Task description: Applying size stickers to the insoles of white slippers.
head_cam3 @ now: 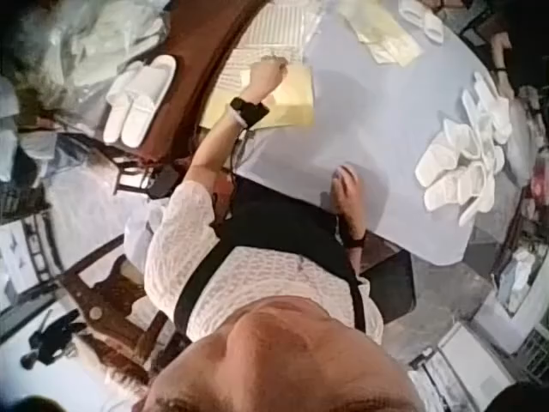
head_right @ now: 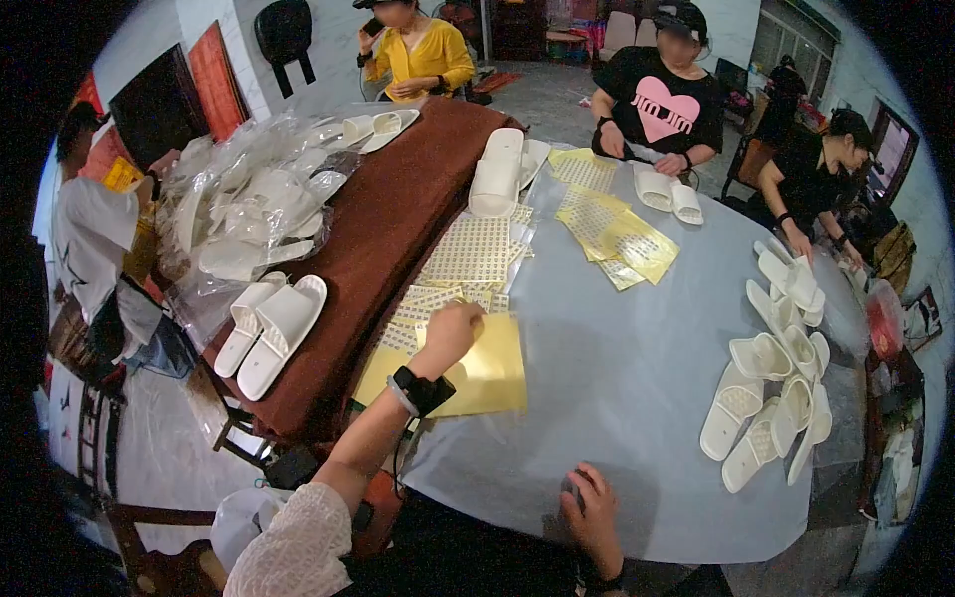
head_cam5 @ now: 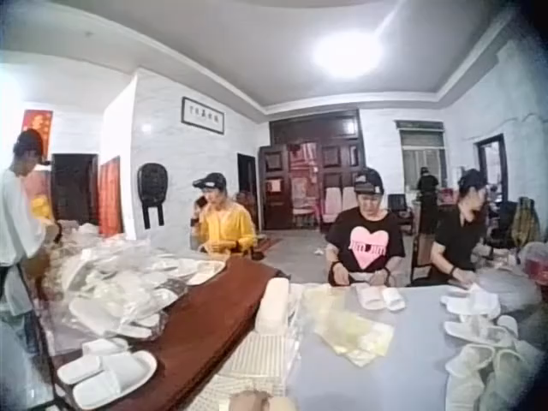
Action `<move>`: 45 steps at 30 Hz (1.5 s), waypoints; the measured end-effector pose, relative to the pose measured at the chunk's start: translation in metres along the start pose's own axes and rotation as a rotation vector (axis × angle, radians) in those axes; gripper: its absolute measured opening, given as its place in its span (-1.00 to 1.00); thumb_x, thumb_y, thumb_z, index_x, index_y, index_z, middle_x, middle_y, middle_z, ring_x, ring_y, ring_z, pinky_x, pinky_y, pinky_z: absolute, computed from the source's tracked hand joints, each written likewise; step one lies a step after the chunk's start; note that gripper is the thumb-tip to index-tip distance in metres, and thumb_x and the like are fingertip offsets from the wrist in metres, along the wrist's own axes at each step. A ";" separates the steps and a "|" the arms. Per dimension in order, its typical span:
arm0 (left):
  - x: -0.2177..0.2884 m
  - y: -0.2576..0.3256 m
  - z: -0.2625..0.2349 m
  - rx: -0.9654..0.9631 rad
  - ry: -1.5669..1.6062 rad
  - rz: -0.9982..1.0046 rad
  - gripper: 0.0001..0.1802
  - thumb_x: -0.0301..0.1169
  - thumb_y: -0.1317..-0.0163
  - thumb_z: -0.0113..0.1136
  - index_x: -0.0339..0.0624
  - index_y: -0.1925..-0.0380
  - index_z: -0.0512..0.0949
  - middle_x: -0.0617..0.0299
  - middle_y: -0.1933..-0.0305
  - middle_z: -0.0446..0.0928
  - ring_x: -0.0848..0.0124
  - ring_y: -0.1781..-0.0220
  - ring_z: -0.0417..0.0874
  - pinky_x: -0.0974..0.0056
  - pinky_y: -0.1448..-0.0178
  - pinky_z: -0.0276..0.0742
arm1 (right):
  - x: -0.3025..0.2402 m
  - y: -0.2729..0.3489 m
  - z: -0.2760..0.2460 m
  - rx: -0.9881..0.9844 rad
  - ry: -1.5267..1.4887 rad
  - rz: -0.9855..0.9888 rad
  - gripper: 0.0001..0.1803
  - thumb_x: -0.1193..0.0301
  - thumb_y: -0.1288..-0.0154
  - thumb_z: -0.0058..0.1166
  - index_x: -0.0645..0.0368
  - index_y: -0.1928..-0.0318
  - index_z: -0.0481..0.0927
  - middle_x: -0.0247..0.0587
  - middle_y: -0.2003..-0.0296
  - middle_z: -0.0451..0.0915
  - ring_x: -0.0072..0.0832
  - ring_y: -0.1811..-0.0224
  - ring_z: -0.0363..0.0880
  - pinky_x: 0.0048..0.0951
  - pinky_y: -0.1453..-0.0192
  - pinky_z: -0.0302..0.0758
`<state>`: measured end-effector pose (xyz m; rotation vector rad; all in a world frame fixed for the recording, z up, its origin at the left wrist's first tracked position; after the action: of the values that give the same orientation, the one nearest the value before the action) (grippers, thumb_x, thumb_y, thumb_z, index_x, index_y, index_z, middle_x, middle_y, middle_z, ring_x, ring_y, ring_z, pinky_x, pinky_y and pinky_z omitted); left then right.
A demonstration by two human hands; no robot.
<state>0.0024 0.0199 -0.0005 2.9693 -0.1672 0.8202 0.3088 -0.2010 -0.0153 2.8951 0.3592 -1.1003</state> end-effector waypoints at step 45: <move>-0.118 0.133 -0.029 0.081 -0.315 0.075 -0.44 -0.53 -0.01 0.01 -0.22 -0.12 0.38 -0.12 -0.26 0.26 -0.09 -0.35 0.15 -0.15 -0.35 0.06 | -0.048 0.017 0.054 0.298 0.156 -0.071 -0.69 0.29 -0.24 0.02 0.07 0.02 0.53 -0.32 -0.12 0.43 -0.33 -0.01 0.44 -0.30 -0.15 0.29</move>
<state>-0.1292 -0.0987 -0.0326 3.1684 -0.2653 0.3660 0.2421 -0.2335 -0.0251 3.2663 0.3306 -1.0183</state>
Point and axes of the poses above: each hand's wrist, its own y-axis away from the middle knuckle, its own z-axis out of the palm, x = y × z, the point moved 2 cm from there along -y, towards the middle knuckle
